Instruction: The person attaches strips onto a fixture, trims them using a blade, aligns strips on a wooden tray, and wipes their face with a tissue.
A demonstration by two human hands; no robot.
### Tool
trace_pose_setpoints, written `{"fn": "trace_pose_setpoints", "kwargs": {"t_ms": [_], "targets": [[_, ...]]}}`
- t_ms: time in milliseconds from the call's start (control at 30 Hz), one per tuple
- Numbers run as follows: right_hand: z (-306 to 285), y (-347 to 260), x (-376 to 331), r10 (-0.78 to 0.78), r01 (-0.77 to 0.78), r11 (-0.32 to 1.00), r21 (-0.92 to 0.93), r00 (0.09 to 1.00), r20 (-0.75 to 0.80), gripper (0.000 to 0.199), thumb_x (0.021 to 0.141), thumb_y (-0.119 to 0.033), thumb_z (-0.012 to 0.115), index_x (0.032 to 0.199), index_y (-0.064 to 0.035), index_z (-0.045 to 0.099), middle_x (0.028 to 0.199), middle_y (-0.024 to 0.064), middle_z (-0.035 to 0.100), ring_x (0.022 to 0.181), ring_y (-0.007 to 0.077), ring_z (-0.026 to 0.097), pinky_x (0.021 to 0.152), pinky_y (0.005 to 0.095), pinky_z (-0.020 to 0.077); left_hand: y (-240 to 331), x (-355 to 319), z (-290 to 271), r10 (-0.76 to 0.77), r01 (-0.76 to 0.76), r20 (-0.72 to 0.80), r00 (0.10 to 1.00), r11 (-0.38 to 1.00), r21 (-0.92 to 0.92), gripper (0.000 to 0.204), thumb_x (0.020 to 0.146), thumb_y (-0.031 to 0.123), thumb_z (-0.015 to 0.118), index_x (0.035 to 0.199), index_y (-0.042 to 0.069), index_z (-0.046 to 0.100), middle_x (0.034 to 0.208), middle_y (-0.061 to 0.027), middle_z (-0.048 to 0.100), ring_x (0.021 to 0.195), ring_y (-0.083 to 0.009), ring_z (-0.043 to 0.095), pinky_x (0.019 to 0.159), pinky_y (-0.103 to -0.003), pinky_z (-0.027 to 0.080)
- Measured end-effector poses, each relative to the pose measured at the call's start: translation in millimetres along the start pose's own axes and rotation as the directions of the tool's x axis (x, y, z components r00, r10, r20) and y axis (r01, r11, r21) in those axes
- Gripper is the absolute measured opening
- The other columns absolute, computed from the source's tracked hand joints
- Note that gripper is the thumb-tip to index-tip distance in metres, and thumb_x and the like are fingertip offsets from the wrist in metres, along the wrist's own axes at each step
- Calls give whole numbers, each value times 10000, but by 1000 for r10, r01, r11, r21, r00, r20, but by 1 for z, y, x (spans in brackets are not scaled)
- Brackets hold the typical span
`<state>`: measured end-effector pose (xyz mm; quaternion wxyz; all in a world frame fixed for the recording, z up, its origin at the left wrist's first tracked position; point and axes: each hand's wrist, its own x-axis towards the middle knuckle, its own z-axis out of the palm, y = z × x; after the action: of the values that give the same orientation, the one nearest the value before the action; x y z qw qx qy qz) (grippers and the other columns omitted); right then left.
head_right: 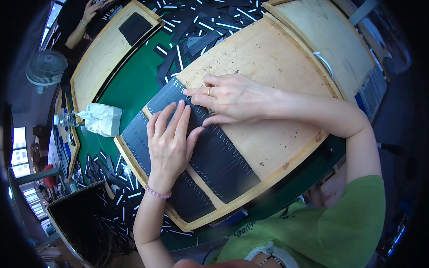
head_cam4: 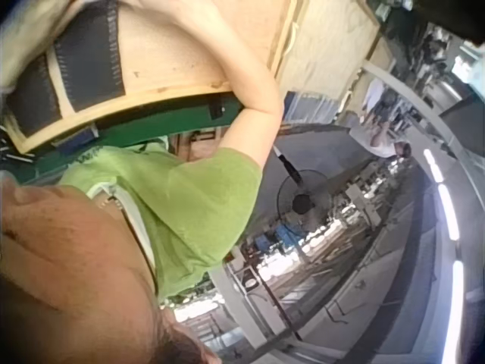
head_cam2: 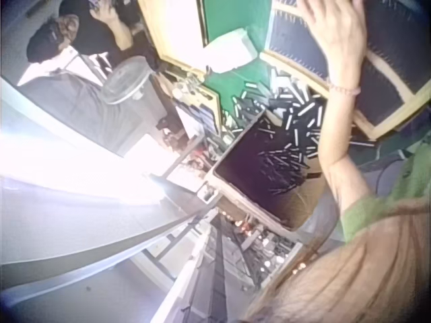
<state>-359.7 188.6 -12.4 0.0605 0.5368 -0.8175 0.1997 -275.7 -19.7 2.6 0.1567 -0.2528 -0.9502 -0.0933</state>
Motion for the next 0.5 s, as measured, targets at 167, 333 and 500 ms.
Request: {"fn": "trace_pose_setpoints", "kwargs": {"t_ms": [167, 333, 500], "targets": [[1, 3, 5, 3, -3, 1000, 4, 1000, 20, 463, 836, -387, 668, 1121, -38, 557, 1291, 99, 563, 1038, 264, 553, 776, 366, 537, -10, 8, 1, -29, 29, -15, 999, 998, 53, 444, 819, 291, 704, 1151, 6, 626, 1189, -120, 634, 1154, -275, 535, 1017, -439, 358], [2, 4, 6, 5, -5, 1000, 8, 1000, 18, 450, 839, -383, 667, 1111, -40, 561, 1273, 100, 573, 1033, 264, 552, 774, 366, 536, -19, 12, 6, -40, 42, -41, 998, 997, 57, 423, 827, 287, 693, 1132, 0, 632, 1171, -125, 641, 1146, -281, 533, 1006, -442, 366], [1, 9, 13, -16, 15, 999, -30, 1000, -25, 518, 801, -354, 715, 1171, -29, 556, 1289, 93, 561, 979, 253, 550, 790, 346, 525, -20, 9, 8, -24, 27, -45, 999, 997, 68, 445, 823, 313, 690, 1122, -11, 629, 1162, -131, 640, 1137, -273, 537, 994, -437, 375]]}}
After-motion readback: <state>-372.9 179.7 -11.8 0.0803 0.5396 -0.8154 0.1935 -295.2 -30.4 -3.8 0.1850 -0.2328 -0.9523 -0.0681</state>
